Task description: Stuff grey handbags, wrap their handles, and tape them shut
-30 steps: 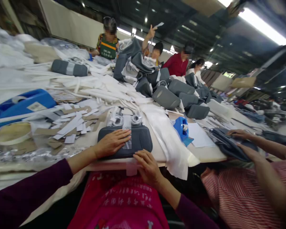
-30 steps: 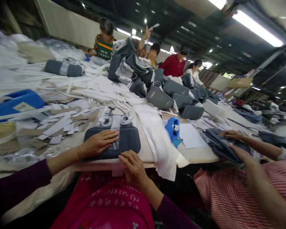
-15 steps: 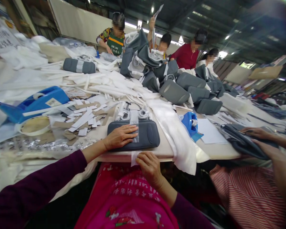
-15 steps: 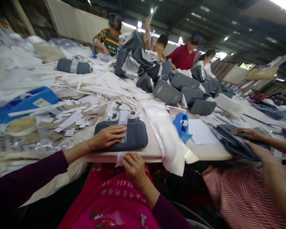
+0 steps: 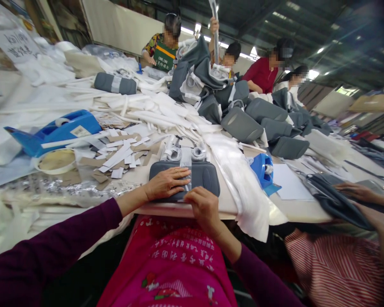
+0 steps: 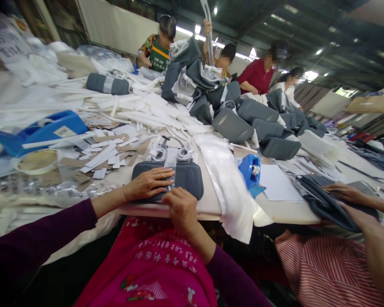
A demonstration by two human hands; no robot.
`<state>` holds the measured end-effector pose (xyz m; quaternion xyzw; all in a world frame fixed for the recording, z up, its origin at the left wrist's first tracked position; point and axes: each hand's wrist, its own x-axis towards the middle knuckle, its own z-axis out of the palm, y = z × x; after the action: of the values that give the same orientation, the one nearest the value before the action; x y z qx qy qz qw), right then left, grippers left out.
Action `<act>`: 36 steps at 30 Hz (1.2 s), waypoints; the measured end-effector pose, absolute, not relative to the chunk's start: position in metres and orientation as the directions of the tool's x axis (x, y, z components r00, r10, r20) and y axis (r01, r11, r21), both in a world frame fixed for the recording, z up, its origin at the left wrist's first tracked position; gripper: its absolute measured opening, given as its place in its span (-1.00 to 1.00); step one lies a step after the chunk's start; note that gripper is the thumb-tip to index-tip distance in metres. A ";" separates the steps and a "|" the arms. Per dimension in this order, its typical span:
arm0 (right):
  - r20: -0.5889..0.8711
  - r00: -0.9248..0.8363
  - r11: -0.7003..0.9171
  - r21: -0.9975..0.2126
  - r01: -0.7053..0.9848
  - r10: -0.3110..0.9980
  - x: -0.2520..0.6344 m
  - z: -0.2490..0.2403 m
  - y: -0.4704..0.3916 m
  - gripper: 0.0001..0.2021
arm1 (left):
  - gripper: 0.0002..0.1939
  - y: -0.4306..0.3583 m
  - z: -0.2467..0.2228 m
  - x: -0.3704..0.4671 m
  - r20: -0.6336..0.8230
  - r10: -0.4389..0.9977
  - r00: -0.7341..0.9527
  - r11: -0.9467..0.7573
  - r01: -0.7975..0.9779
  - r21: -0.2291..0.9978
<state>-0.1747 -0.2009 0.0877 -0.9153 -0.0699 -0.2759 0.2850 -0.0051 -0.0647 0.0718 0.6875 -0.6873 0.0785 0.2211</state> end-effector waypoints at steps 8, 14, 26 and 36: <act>0.373 0.908 -0.850 -0.525 0.037 -0.191 -0.117 0.083 -0.225 -0.81 | -0.63 -0.048 0.066 -0.018 0.465 -0.885 0.027 0.086 -0.972 0.219; 0.367 0.910 -0.906 -0.422 -0.023 -0.194 -0.117 0.082 -0.221 -0.83 | -0.76 -0.042 0.063 -0.025 0.515 -0.856 0.043 0.086 -0.971 0.225; 0.232 0.948 -0.930 -0.343 -0.130 -0.218 -0.109 0.091 -0.221 -0.88 | -0.69 -0.043 0.072 -0.030 0.451 -0.891 0.048 0.065 -0.971 0.231; 0.108 0.961 -0.937 -0.273 -0.219 -0.257 -0.101 0.098 -0.221 -0.88 | -0.63 -0.041 0.072 -0.036 0.438 -0.899 0.014 0.018 -0.997 0.070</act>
<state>-0.1012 -0.2215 0.0982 -0.9815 0.1212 -0.0710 0.1304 -0.0364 -0.0408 0.0724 0.6878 -0.6893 0.1334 0.1843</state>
